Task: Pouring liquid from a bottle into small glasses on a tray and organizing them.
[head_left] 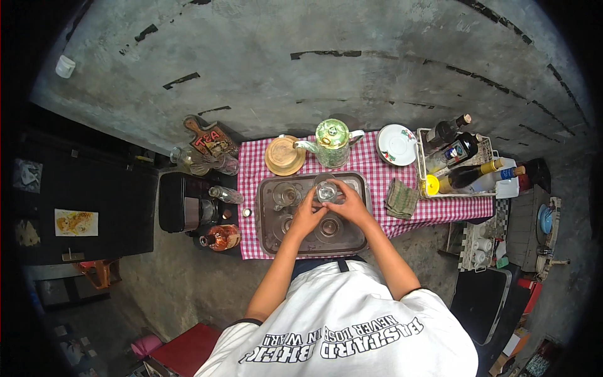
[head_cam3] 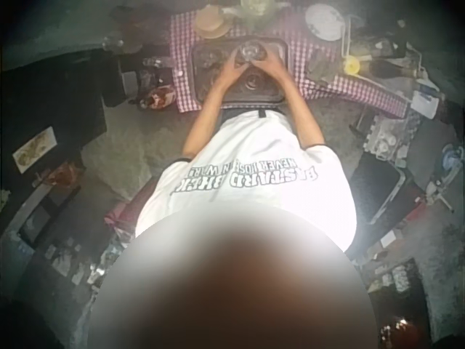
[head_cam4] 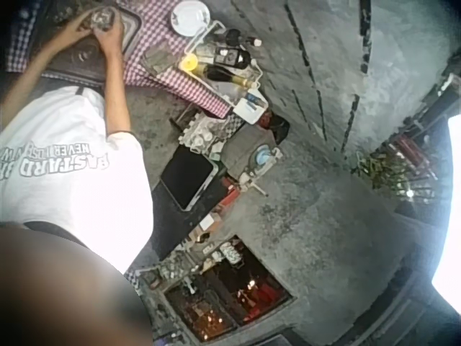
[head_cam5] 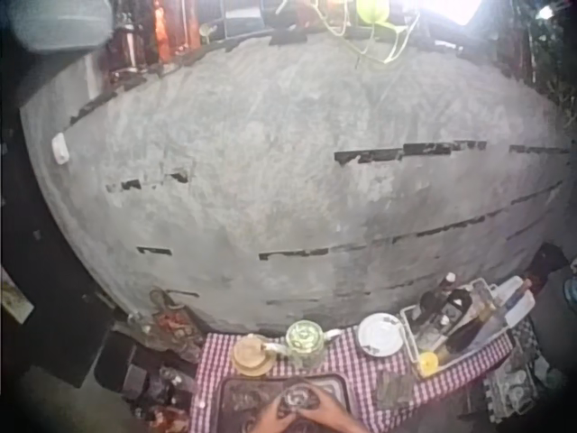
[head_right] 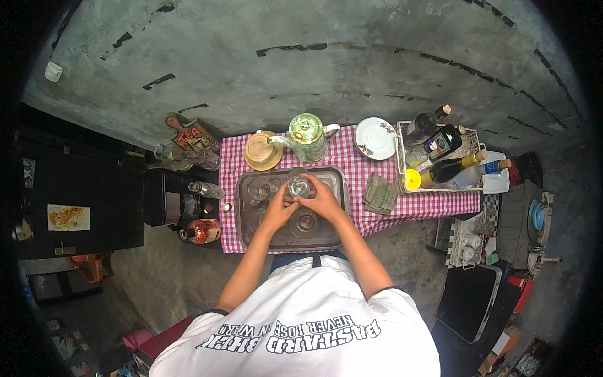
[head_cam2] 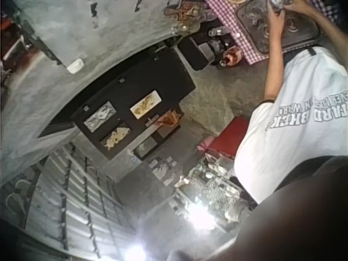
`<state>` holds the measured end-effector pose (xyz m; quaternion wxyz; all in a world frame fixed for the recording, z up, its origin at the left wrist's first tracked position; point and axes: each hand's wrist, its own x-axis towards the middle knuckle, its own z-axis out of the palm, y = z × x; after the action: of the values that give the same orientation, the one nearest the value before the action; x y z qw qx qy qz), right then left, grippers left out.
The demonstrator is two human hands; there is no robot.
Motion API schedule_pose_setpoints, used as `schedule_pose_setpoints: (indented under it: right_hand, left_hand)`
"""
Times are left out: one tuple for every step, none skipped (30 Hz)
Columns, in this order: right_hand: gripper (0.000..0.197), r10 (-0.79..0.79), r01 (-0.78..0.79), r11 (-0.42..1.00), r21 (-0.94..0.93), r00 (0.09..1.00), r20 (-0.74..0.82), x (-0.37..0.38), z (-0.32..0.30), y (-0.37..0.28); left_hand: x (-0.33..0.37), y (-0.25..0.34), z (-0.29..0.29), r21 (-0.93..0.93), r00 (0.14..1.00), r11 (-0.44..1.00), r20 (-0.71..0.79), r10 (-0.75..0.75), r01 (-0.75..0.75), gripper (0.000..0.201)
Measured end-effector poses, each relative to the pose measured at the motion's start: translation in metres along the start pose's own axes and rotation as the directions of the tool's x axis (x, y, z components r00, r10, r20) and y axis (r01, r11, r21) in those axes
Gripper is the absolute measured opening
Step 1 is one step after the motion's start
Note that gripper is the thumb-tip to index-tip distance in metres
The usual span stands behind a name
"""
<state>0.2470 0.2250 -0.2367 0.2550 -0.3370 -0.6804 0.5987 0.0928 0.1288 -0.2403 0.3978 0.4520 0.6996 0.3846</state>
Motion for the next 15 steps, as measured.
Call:
schedule_pose_setpoints:
  right_hand:
    - [0.071, -0.003, 0.003, 1.000, -0.001, 1.000, -0.020, 0.001, 0.000, 0.004]
    - [0.071, -0.004, 0.004, 1.000, -0.002, 1.000, -0.024, 0.001, -0.001, 0.008]
    - [0.071, 0.018, -0.018, 1.000, -0.005, 0.999, -0.042, 0.002, -0.001, 0.012]
    - [0.072, 0.038, -0.038, 0.999, -0.006, 0.998, -0.057, 0.003, 0.000, 0.014]
    - [0.072, 0.035, -0.035, 0.999, -0.006, 0.998, -0.059, 0.005, 0.001, 0.016]
    - [0.071, 0.030, -0.029, 0.999, 0.025, 0.997, -0.071, 0.006, 0.002, 0.017]
    - [0.069, 0.027, -0.022, 0.998, 0.057, 0.996, -0.080, 0.006, 0.003, 0.016]
    - [0.069, 0.025, -0.020, 0.998, 0.058, 0.996, -0.081, 0.007, 0.004, 0.015]
    - [0.068, 0.069, -0.066, 0.997, 0.050, 0.995, -0.076, 0.007, 0.004, 0.014]
    - [0.067, 0.116, -0.113, 0.993, 0.040, 0.990, -0.078, 0.007, 0.002, 0.016]
    - [0.067, 0.116, -0.113, 0.993, 0.039, 0.990, -0.084, 0.007, 0.002, 0.018]
    - [0.067, 0.098, -0.096, 0.995, 0.021, 0.988, -0.121, 0.006, 0.003, 0.020]
    - [0.066, 0.079, -0.079, 0.997, 0.003, 0.985, -0.153, 0.006, 0.005, 0.020]
    - [0.066, 0.077, -0.077, 0.997, 0.003, 0.985, -0.154, 0.006, 0.005, 0.020]
    - [0.066, 0.072, -0.073, 0.997, 0.002, 0.985, -0.156, 0.006, 0.005, 0.020]
  left_hand:
    - [0.001, 0.002, 0.000, 0.000, 1.000, 1.000, 0.003, 0.003, -0.003, 0.076]
    - [0.002, 0.005, 0.000, 0.015, 0.999, 0.999, 0.020, -0.032, 0.032, 0.076]
    - [0.004, 0.008, 0.000, 0.031, 0.997, 0.997, 0.037, -0.068, 0.067, 0.077]
    - [0.004, 0.006, 0.000, 0.032, 0.997, 0.997, 0.036, -0.065, 0.064, 0.077]
    - [0.004, 0.004, 0.001, 0.026, 0.998, 0.998, 0.027, -0.060, 0.060, 0.078]
    - [0.005, 0.003, 0.001, 0.019, 0.998, 0.998, 0.018, -0.055, 0.055, 0.078]
    - [0.005, -0.001, 0.001, 0.020, 0.998, 0.998, 0.018, -0.053, 0.053, 0.078]
    - [0.005, -0.004, 0.001, 0.008, 0.998, 0.998, 0.022, -0.057, 0.057, 0.078]
    - [0.005, -0.007, 0.001, -0.005, 0.998, 0.998, 0.026, -0.061, 0.061, 0.079]
    - [0.005, -0.005, 0.002, -0.005, 0.998, 0.998, 0.031, -0.057, 0.057, 0.079]
    - [0.004, -0.002, 0.003, 0.008, 0.999, 0.999, 0.021, -0.050, 0.049, 0.079]
    - [0.005, 0.000, 0.004, 0.021, 0.999, 0.999, 0.010, -0.042, 0.042, 0.079]
    - [0.004, -0.001, 0.003, 0.022, 0.999, 0.999, 0.010, -0.040, 0.040, 0.079]
    - [0.004, -0.002, 0.003, -0.001, 0.999, 0.999, 0.019, -0.043, 0.043, 0.079]
    - [0.005, -0.002, 0.003, -0.023, 0.999, 0.999, 0.028, -0.045, 0.045, 0.079]
